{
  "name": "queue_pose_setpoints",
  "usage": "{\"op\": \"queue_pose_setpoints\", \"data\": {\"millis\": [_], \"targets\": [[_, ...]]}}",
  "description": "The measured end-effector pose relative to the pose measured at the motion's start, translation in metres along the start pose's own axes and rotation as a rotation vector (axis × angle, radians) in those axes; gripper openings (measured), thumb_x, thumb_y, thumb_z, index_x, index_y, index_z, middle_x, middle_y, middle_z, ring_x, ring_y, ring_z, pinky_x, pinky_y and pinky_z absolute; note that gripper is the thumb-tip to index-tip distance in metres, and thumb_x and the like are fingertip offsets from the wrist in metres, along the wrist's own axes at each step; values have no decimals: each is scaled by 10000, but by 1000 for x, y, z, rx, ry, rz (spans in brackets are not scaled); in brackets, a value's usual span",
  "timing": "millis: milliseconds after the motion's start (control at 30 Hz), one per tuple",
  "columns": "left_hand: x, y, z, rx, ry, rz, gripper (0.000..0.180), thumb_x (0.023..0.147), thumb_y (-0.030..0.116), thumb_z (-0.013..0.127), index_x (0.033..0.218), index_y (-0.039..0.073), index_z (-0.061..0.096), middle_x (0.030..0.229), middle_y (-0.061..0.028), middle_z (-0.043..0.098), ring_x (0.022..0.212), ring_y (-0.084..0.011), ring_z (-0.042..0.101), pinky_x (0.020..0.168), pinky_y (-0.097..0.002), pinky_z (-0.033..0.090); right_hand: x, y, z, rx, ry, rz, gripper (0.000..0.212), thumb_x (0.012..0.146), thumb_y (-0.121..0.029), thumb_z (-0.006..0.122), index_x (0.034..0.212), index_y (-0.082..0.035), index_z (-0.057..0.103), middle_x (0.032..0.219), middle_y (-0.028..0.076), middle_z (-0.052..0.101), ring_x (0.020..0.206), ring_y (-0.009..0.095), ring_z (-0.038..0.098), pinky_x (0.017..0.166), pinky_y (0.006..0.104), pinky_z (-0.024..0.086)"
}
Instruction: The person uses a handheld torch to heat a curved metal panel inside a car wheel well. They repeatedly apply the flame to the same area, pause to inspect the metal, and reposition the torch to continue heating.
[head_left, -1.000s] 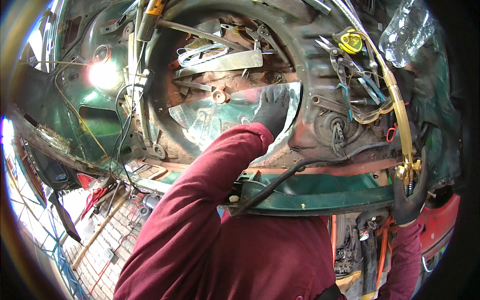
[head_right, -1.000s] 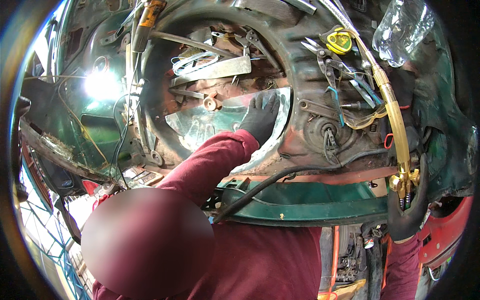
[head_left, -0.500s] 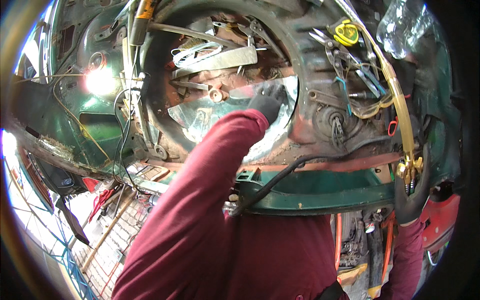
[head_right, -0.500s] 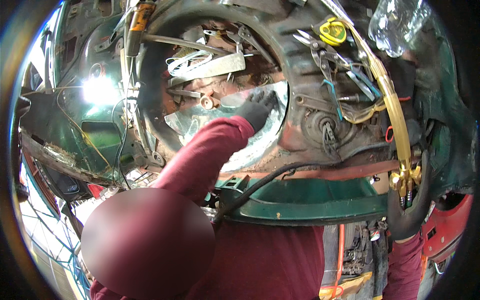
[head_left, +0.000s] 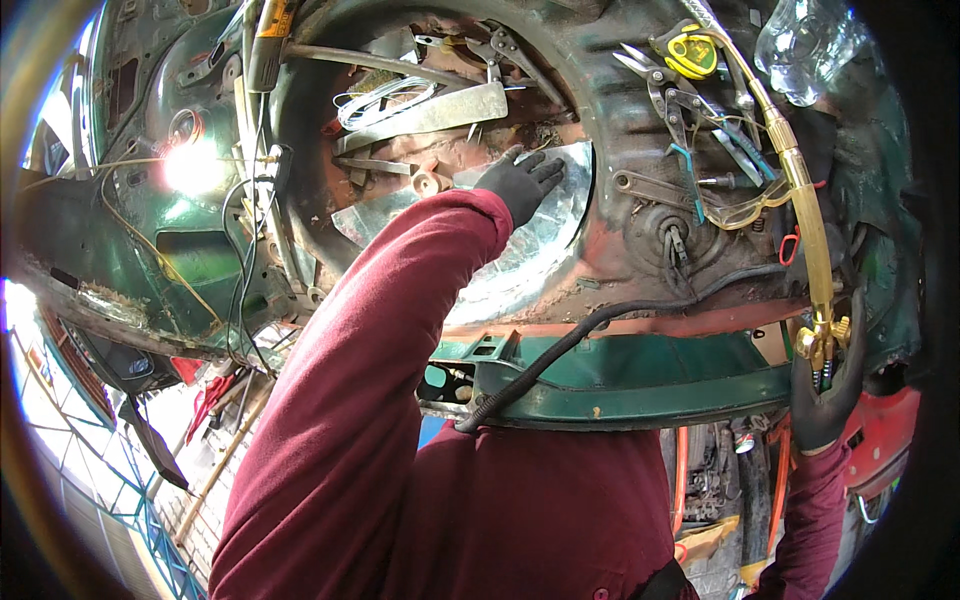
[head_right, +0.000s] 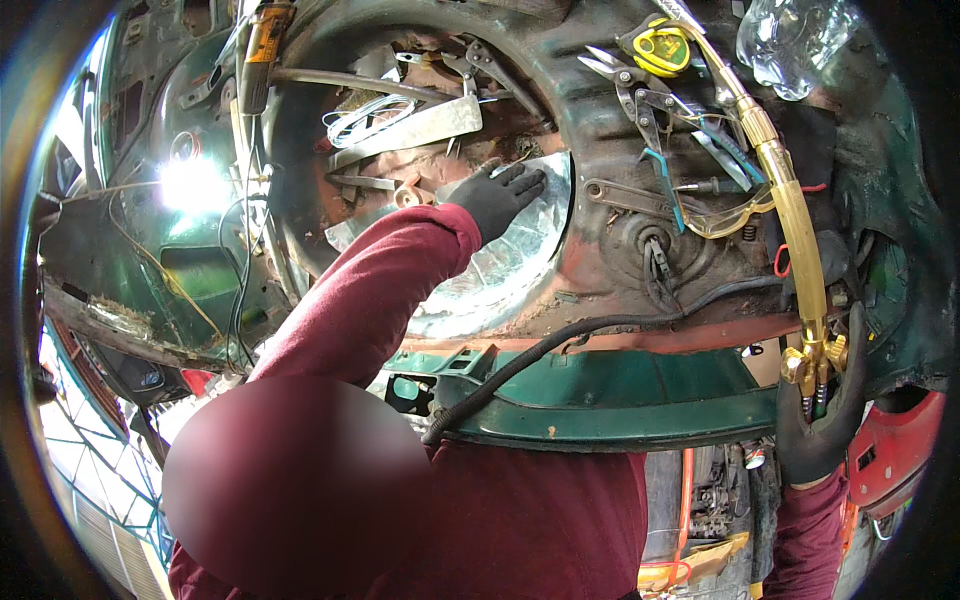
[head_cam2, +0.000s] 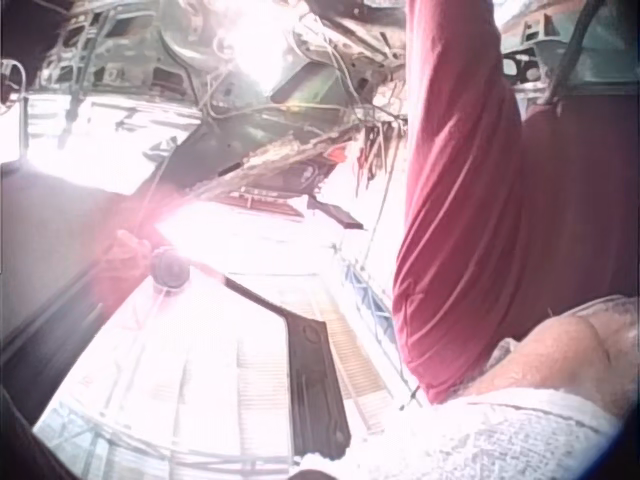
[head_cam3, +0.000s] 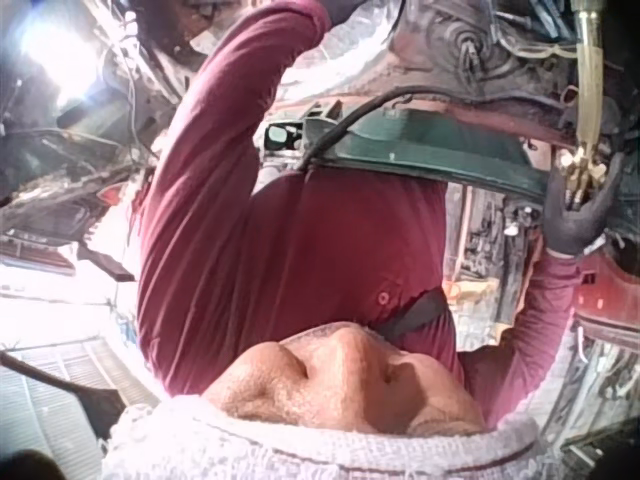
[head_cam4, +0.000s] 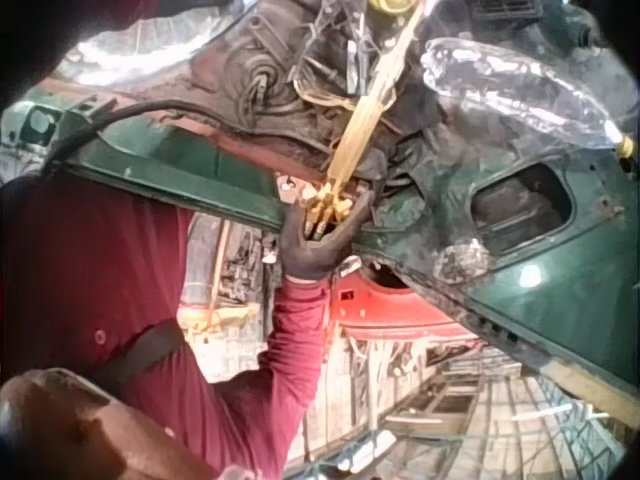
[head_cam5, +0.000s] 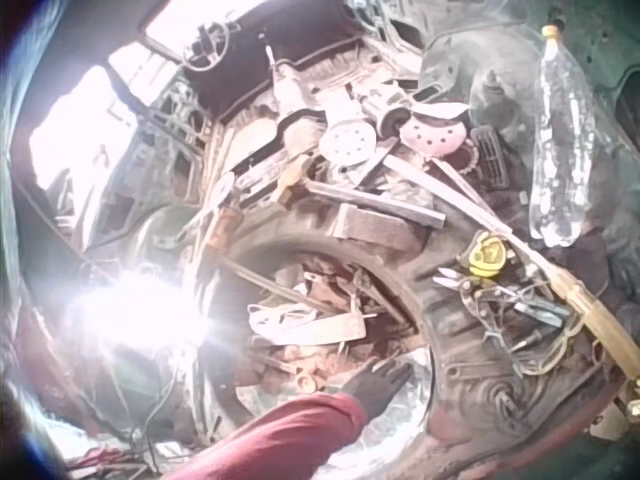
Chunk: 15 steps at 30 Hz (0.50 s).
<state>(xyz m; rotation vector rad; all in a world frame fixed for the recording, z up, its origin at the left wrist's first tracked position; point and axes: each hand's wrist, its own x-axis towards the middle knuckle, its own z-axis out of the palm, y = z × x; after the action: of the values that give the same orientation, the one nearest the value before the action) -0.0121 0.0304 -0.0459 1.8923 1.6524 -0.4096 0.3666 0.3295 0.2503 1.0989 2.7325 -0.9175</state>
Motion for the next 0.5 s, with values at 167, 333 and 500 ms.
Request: {"op": "queue_pose_setpoints", "data": {"millis": [167,333,500], "targets": [[0,2,6,8,-5,-29,625,1058,163,495,1680,189,432,1750,-6,443,1569,-250,474,1317,-534,311,0,2,-2,10,-11,-6,768,981,24,712,1662,73,360,1637,244,488,1421,319,553,1213,440,422],[0,-2,0,27,-4,7,609,1062,174,499,1669,180,446,1739,6,460,1570,-244,472,1315,-534,316,0,-2,1,80,-5,37,758,992,37,679,1671,70,344,1671,234,455,1453,309,526,1225,432,404],[4,6,-3,34,-1,-33,579,1059,181,502,1638,170,490,1730,-24,471,1575,-250,463,1305,-527,335,-5,6,1,114,2,78,763,981,25,708,1661,75,366,1642,231,498,1425,306,554,1202,429,432]]}}
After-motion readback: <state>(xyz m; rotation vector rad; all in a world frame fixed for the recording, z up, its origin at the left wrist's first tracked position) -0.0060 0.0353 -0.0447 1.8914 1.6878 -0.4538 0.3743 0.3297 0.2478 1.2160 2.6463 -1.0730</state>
